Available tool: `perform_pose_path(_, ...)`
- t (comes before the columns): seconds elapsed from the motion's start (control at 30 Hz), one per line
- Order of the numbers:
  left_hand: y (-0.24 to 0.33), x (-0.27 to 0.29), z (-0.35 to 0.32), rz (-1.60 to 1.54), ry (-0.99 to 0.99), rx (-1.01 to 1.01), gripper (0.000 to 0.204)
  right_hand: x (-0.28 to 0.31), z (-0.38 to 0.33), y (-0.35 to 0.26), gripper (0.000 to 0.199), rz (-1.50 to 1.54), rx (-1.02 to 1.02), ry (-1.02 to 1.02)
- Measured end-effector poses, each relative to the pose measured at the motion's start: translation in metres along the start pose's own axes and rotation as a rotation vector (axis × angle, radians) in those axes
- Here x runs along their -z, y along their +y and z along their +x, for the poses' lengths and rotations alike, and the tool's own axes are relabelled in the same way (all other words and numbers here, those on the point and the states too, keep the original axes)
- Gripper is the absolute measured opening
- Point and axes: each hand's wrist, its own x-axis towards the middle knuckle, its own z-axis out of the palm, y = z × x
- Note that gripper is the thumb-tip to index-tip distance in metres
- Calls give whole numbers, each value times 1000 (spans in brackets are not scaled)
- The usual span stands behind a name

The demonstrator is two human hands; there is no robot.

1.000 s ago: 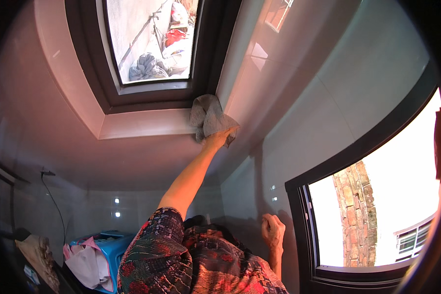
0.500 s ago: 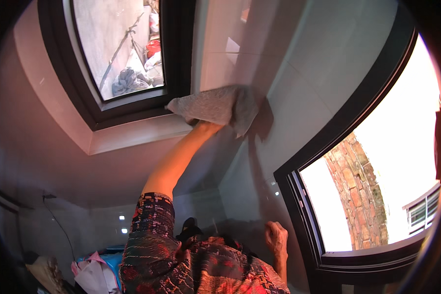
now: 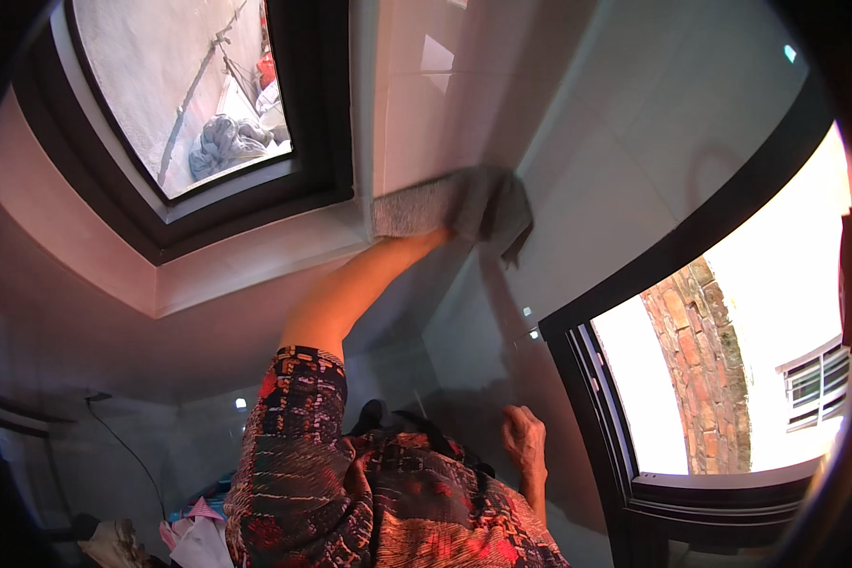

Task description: The person wipes the exterior window frame and sill with a gray cloth, then moves inside to wipe the interior wall and ceiling tiles. The person uses a cloth to clean the surfaces in a continuous motion.

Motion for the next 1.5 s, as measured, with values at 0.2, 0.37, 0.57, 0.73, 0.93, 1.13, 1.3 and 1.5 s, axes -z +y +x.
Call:
perform_pose_path(0.2, 39, -59, -85, -26, -272, -57, 32, -1, -12, 12, 16, -72, -48, -15)
perform_pose_path(0.37, 47, -68, -120, -328, -457, 139, 32, 1, -35, 24, 15, -95, -118, -35)
perform_pose_path(0.57, 106, 6, -17, -1436, -238, 953, 33, 4, -38, 23, 12, -99, -142, -101)
perform_pose_path(0.73, 120, 114, 91, -1684, 480, 641, 57, 10, -23, 22, 15, -102, -119, -102)
perform_pose_path(0.93, 132, 109, 136, -1423, 135, 484, 35, 9, -18, 20, 15, -88, -160, -112)
perform_pose_path(1.13, 155, 40, 108, -1022, 369, 526, 10, 3, -25, 28, 15, -76, -154, -127)
perform_pose_path(1.3, 184, -18, 87, -1112, -159, 513, 18, 1, -21, 22, 13, -91, -137, -136)
perform_pose_path(1.5, 236, 0, 34, -1849, -83, 1375, 66, -2, -38, 23, 14, -65, -178, -109)
